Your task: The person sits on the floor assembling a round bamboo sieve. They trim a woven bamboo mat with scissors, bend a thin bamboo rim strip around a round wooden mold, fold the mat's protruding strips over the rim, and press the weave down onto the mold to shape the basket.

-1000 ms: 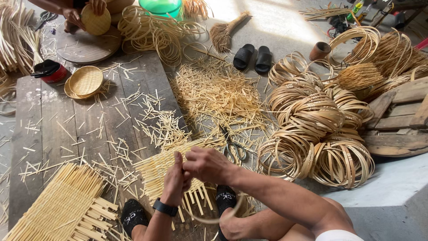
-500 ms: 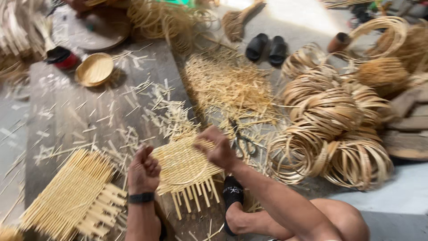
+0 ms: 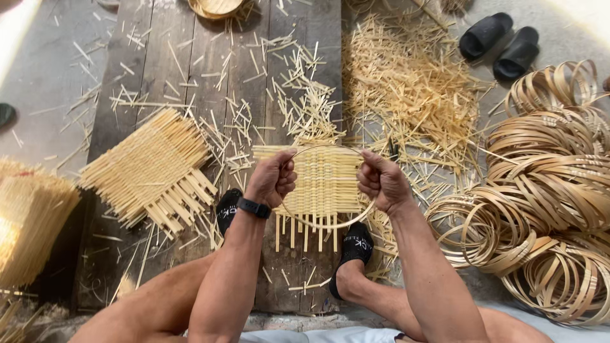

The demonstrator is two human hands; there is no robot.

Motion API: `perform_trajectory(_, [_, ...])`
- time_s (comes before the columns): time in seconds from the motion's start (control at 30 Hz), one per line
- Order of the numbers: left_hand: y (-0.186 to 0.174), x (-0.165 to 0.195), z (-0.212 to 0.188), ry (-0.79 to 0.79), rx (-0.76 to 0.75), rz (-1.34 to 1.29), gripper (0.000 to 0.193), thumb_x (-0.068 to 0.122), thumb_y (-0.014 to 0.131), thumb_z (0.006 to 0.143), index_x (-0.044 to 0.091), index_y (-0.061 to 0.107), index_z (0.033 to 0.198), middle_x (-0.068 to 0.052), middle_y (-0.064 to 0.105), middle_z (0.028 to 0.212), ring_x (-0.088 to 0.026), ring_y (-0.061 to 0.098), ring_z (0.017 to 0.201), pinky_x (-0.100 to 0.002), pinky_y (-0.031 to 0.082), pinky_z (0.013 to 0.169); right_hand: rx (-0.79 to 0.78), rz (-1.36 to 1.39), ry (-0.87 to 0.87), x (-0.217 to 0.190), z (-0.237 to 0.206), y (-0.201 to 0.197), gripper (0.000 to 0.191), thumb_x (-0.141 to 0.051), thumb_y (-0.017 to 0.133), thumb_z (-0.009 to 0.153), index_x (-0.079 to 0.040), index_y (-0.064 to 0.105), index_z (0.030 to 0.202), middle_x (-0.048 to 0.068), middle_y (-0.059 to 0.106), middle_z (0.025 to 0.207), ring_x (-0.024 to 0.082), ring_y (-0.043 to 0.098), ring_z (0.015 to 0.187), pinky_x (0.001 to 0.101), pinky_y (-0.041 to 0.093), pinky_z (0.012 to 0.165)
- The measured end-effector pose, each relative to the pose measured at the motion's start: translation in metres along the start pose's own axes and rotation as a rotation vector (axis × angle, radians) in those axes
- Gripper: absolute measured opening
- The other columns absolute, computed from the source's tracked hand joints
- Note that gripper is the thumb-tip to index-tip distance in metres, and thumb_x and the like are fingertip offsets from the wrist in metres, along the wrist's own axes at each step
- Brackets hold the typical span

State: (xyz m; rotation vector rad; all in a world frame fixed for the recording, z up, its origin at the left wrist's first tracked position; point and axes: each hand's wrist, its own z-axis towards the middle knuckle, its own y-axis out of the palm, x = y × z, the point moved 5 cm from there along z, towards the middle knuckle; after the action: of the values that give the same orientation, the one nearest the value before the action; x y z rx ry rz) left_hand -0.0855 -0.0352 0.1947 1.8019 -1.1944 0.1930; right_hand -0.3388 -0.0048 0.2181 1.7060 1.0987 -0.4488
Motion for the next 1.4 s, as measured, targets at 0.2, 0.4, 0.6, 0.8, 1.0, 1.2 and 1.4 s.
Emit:
perform_trajectory(0.2, [-0.008, -0.003, 0.004, -0.018, 0.091, 0.014, 0.031, 0.029, 0.071, 0.095, 0.009, 0.06, 0.073, 0.006, 0.045, 0.053, -0.005, 0.036, 0.043, -0.02, 0.029, 0.037, 0.032, -0.084, -0.019, 0.004, 0.003, -0.009, 0.032, -0.029, 0.066, 0.101, -0.012, 0.058, 0.075, -0.004, 0.048, 0.058, 0.007, 0.042, 0.047, 0.0217, 0.037, 0.041])
perform_trajectory(0.4, [-0.055, -0.02, 0.026, 0.182, 0.305, -0.004, 0.016, 0.017, 0.076, 0.084, 0.007, 0.069, 0.093, 0.003, 0.059, 0.067, -0.008, 0.051, 0.054, -0.022, 0.042, 0.048, 0.292, -0.634, -0.086, 0.029, 0.016, -0.036, 0.021, -0.011, 0.075, 0.087, -0.002, 0.071, 0.105, 0.005, 0.075, 0.084, 0.009, 0.068, 0.069, 0.0244, 0.058, 0.06])
perform_trajectory(0.6, [-0.115, -0.062, 0.061, 0.327, 0.574, 0.703, 0.019, 0.015, 0.079, 0.08, 0.006, 0.08, 0.098, -0.005, 0.077, 0.083, -0.012, 0.071, 0.069, -0.028, 0.058, 0.065, 0.569, -0.889, 0.035, 0.09, 0.051, -0.085, 0.02, -0.012, 0.082, 0.086, -0.004, 0.078, 0.104, 0.006, 0.077, 0.09, 0.011, 0.07, 0.074, 0.0257, 0.06, 0.067])
perform_trajectory(0.8, [-0.143, -0.08, 0.085, 0.272, 0.703, 1.163, 0.015, 0.017, 0.082, 0.082, 0.01, 0.083, 0.095, -0.009, 0.079, 0.084, -0.019, 0.075, 0.074, -0.034, 0.059, 0.076, 0.539, -1.053, -0.033, 0.132, 0.085, -0.103, 0.03, -0.006, 0.083, 0.081, -0.012, 0.079, 0.109, 0.005, 0.077, 0.093, 0.014, 0.07, 0.08, 0.0285, 0.06, 0.075])
perform_trajectory(1.0, [-0.146, -0.085, 0.079, 0.136, 0.76, 1.21, 0.014, 0.02, 0.08, 0.085, 0.014, 0.082, 0.098, -0.008, 0.079, 0.086, -0.019, 0.074, 0.075, -0.035, 0.059, 0.075, 0.539, -1.022, -0.011, 0.15, 0.084, -0.117, 0.026, -0.012, 0.079, 0.085, -0.018, 0.08, 0.111, 0.003, 0.078, 0.099, 0.014, 0.071, 0.084, 0.0295, 0.061, 0.076])
perform_trajectory(1.2, [-0.142, -0.08, 0.085, 0.214, 0.704, 1.354, 0.013, 0.017, 0.08, 0.085, 0.013, 0.082, 0.097, -0.013, 0.078, 0.089, -0.025, 0.074, 0.077, -0.037, 0.058, 0.076, 0.55, -1.133, -0.097, 0.155, 0.086, -0.122, 0.017, -0.016, 0.081, 0.088, -0.015, 0.081, 0.104, 0.006, 0.079, 0.097, 0.017, 0.074, 0.083, 0.0325, 0.058, 0.078])
perform_trajectory(1.4, [-0.145, -0.083, 0.087, 0.219, 0.722, 1.329, 0.012, 0.015, 0.081, 0.083, 0.013, 0.082, 0.095, -0.015, 0.077, 0.087, -0.025, 0.076, 0.077, -0.036, 0.059, 0.076, 0.533, -1.089, -0.2, 0.155, 0.083, -0.116, 0.016, -0.014, 0.081, 0.085, -0.012, 0.082, 0.102, 0.008, 0.079, 0.091, 0.018, 0.074, 0.077, 0.0325, 0.057, 0.075])
